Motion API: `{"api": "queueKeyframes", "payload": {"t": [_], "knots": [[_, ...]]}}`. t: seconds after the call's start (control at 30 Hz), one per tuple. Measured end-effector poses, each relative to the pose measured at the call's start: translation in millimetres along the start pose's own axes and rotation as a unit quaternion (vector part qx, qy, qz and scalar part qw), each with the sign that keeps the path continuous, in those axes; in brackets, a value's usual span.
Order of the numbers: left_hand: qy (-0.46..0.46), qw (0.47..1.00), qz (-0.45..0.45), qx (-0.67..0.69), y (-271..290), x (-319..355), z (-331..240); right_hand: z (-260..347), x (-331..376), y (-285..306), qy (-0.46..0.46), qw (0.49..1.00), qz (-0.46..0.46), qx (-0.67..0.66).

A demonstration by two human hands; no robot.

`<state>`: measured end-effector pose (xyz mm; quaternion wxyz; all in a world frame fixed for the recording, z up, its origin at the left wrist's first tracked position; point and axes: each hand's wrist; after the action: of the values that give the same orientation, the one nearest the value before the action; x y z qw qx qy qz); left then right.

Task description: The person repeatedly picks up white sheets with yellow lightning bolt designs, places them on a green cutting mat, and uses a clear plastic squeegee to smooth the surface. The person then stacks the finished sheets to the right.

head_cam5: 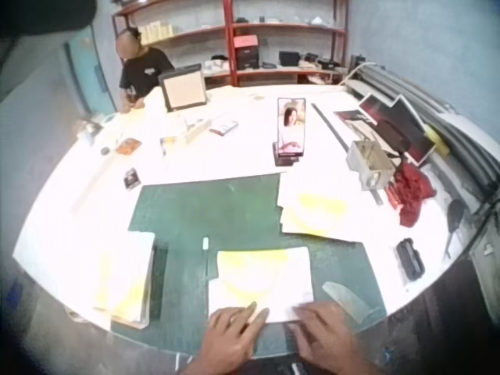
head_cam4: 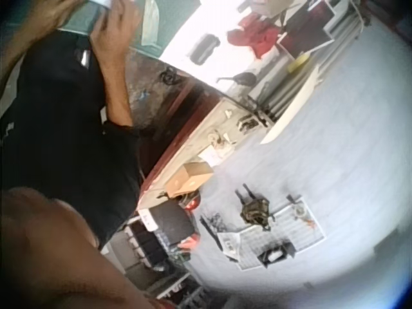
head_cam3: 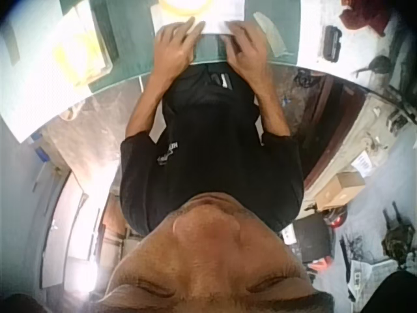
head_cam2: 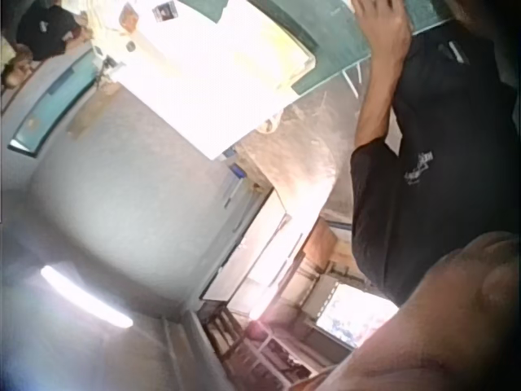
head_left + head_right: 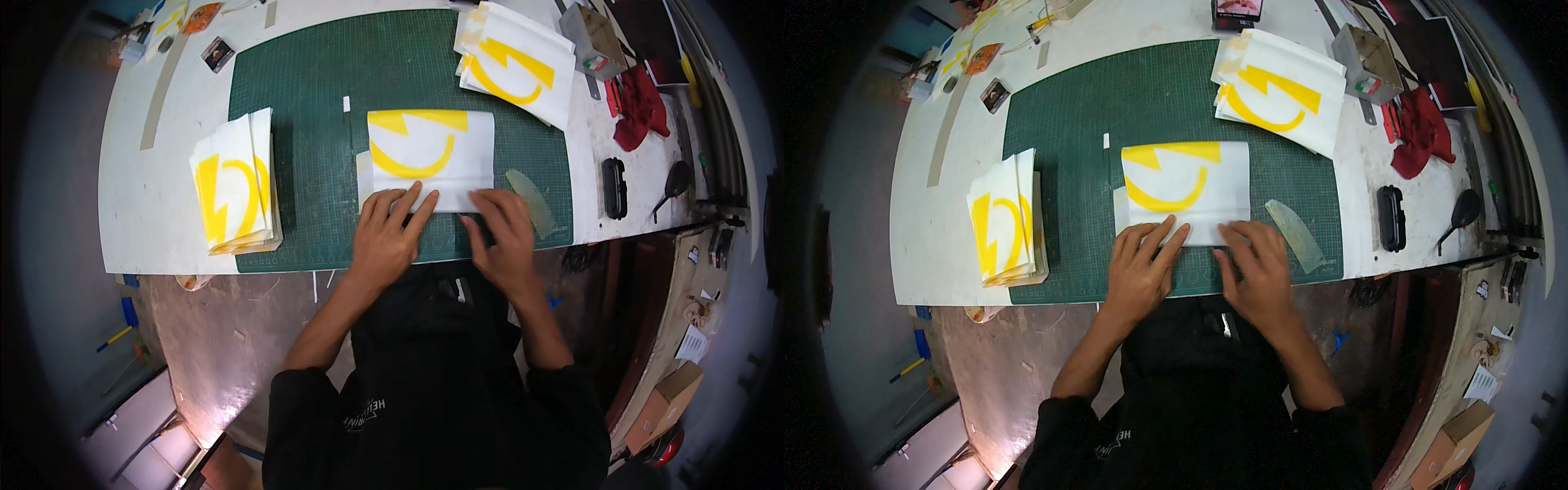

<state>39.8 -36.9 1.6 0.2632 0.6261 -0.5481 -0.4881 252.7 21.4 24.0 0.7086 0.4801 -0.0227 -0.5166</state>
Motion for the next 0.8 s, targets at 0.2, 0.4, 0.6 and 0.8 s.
{"api": "queueKeyframes", "payload": {"t": [0.2,0.4,0.6,0.8], "knots": [[-0.011,0.999,0.005,-0.034,-6,10,-1,-12,25,-24,0.039,0.998,0.039,0.031],[0.008,0.999,0.031,-0.016,-7,17,-6,-9,35,-18,0.04,0.995,0.065,0.062],[0.035,0.995,0.089,-0.027,6,37,-3,-9,44,-16,0.061,0.991,0.092,0.078],[0.076,0.988,0.121,-0.051,21,55,14,20,44,-28,0.001,0.985,0.131,0.111]]}}
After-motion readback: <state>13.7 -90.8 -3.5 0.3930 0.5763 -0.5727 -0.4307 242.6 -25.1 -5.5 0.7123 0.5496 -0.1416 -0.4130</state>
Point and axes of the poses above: each hand's wrist, its own x-axis away from the middle knuckle, its own y-axis out of the back of the hand, z = x × y, and after that the axes turned 5 degrees about y, right-handed
